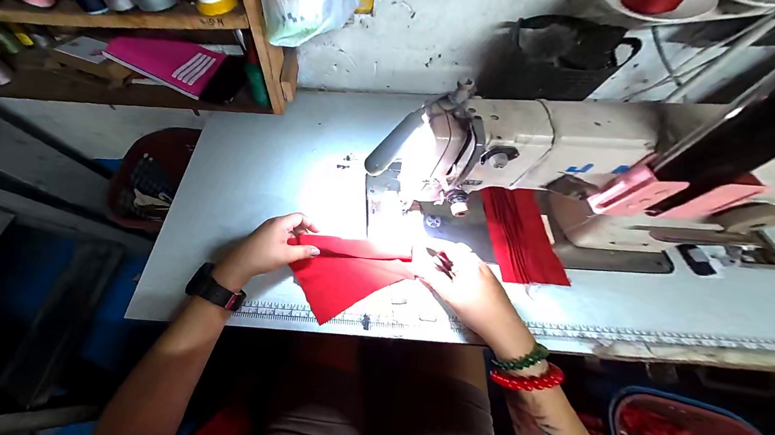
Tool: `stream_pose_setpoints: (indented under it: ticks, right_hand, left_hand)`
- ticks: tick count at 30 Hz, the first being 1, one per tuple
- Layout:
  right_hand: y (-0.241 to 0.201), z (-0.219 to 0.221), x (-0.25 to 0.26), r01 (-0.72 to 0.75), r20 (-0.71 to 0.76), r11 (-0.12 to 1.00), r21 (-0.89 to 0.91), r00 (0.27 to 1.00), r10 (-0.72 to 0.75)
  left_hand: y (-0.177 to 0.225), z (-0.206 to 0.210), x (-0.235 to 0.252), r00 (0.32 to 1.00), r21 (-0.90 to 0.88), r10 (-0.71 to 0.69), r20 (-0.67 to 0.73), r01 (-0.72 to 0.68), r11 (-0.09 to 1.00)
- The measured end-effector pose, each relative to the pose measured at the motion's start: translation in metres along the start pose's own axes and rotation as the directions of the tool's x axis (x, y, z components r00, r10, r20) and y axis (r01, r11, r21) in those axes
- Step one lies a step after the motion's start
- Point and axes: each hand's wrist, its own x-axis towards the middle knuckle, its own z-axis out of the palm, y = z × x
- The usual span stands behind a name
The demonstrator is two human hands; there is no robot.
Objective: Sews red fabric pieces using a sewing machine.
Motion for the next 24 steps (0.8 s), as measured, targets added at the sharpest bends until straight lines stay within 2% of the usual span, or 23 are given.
stream_pose_setpoints:
  ticks: [3, 5, 10, 14, 17, 19, 24]
  right_hand:
    - [-0.010, 0.010, 0.008, 0.041, -0.027, 0.998, -0.038, 0.999, -0.042]
    - [-0.015, 0.016, 0.013, 0.018, -0.012, 0.999, -0.040, 1.000, -0.018]
    - [-0.017, 0.023, 0.018, 0.002, -0.041, 0.997, -0.081, 0.999, -0.006]
    - [-0.013, 0.012, 0.013, 0.102, -0.132, 0.992, 0.077, 0.987, -0.091]
    - [-0.013, -0.002, 0.006, 0.086, -0.155, 0.961, 0.262, 0.987, -0.046]
    - [-0.018, -0.014, 0.001, 0.023, -0.119, 0.927, 0.375, 0.993, 0.024]
    - [-0.017, -0.024, -0.006, -0.022, -0.090, 0.824, 0.566, 0.992, 0.088]
  left_hand:
    - [-0.002, 0.001, -0.003, 0.998, 0.045, 0.050, 0.024, -0.051, 0.998]
    - [-0.002, 0.001, -0.006, 0.997, 0.055, 0.069, 0.033, -0.071, 0.996]
    - [-0.005, -0.006, -0.017, 0.999, -0.042, 0.025, -0.043, -0.027, 0.999]
    - [-0.003, -0.010, -0.028, 0.998, -0.148, 0.011, -0.057, -0.019, 0.989]
    - [0.005, -0.009, -0.031, 0.997, -0.233, 0.025, -0.069, -0.040, 0.972]
    - [0.011, -0.007, -0.032, 0.997, -0.266, 0.054, -0.063, -0.069, 0.962]
    - [0.018, -0.002, -0.027, 0.989, -0.359, 0.151, -0.001, -0.141, 0.923]
